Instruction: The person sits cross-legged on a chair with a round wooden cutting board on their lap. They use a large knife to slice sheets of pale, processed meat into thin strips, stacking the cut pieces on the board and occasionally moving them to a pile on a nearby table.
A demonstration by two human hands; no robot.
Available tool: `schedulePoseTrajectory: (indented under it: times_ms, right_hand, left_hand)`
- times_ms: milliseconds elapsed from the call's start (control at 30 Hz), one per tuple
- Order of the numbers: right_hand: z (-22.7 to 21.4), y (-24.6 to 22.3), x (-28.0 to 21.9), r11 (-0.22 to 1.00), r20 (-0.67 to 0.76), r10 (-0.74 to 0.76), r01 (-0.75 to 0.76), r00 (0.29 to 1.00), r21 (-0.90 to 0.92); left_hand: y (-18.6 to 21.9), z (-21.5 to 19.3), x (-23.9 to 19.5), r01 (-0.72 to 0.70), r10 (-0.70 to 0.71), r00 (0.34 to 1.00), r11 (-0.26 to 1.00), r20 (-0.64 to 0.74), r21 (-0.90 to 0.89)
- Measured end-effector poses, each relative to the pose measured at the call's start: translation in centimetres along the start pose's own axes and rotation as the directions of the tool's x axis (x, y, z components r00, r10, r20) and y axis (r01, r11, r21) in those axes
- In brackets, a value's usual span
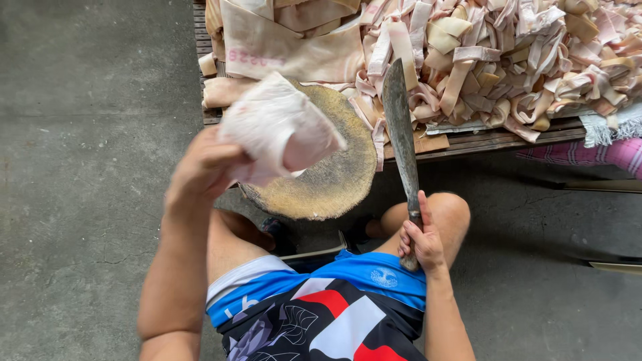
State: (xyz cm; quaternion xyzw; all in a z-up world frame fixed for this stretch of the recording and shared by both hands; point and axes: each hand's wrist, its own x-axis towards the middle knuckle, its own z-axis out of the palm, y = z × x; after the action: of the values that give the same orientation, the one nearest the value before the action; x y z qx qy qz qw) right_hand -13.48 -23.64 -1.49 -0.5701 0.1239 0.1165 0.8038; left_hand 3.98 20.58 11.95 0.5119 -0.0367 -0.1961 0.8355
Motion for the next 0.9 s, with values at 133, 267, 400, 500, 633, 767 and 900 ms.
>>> schedulePoseTrajectory:
  times_ms: [133,267,400,500,633,767,900]
  right_hand:
    - [-0.6,0.2,-1.3,0.999,0.008,0.039,-0.039,0.999,-0.012]
    - [-0.9,0.4,-1.9,0.996,0.031,0.043,-0.040,0.999,-0.083]
    - [0.5,1.2,-1.4,0.990,0.015,0.133,-0.132,0.991,-0.054]
    - [2.4,2.0,-0.6,0.978,-0.010,0.204,-0.204,0.979,-0.050]
    - [3.2,1.4,-0.2,0.968,-0.033,0.233,-0.235,0.972,-0.086]
    - [5.3,0.0,-0.4,0.914,-0.121,0.099,-0.139,0.988,-0.381]
    - [7.6,-2.0,-1.4,0.753,-0.070,-0.120,0.044,0.990,-0.656]
  left_hand:
    - [8.1,2.1,-4.8,-0.034,0.030,0.986,0.999,-0.162,-0.020]
    - [9.4,2.2,-2.6,0.108,-0.096,0.988,0.989,-0.118,0.102]
    - [3.7,0.0,5.1,0.391,-0.330,0.919,0.840,-0.216,0.378]
    - [-5.2,0.0,11.0,0.480,-0.475,0.833,0.362,-0.285,0.799]
    - [-11.2,-1.9,14.2,0.247,-0.344,0.922,0.165,-0.179,0.955]
    - [-12.3,-2.0,15.0,0.177,-0.469,0.878,0.143,-0.091,0.974]
    - [-12.1,-1.8,15.7,0.223,-0.542,0.836,0.198,-0.083,0.954]
